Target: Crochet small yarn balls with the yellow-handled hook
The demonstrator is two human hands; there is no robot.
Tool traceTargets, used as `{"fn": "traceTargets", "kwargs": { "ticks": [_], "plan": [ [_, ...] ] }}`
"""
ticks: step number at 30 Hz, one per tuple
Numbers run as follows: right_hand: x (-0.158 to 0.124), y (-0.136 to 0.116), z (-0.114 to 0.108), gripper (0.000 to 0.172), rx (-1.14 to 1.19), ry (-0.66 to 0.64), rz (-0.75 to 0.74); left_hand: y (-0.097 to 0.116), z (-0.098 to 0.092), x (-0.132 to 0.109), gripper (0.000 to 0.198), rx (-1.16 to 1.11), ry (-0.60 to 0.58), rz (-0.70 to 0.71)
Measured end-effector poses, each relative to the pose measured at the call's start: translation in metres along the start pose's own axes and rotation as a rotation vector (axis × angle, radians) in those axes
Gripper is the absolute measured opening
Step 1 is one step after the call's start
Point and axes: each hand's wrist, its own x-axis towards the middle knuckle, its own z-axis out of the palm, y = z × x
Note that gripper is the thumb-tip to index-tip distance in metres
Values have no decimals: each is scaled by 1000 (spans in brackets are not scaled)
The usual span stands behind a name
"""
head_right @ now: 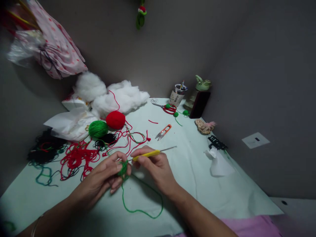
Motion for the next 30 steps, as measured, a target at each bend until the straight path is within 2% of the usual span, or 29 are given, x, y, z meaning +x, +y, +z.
{"fn": "traceTargets", "kwargs": {
  "ticks": [5, 9, 16, 21, 26, 28, 30],
  "plan": [
    [-3, -11, 7, 17, -306, -120, -235, 1, 2, -3, 26, -75, 14, -4],
    [-6, -14, 9, 13, -436, -208, -327, 0, -1, -3, 23, -81, 13, -14],
    [-5, -5, 9, 33, -591, -303, -470, -4, -2, -2, 20, -152, 101, 32],
    [-4, 1, 9, 31, -647, -250, -494, -9, 0, 0, 16, -184, 87, 49],
    [-3, 3, 5, 26, -637, -207, -497, -10, 2, 0, 31, -164, 62, 19],
    [-2, 3, 3, 23, -590, -156, -461, -6, 0, -2, 39, -81, 2, -7],
    [0, -1, 1, 16, -518, -109, -370, 2, -5, -3, 45, 68, -107, -33]
  ]
}}
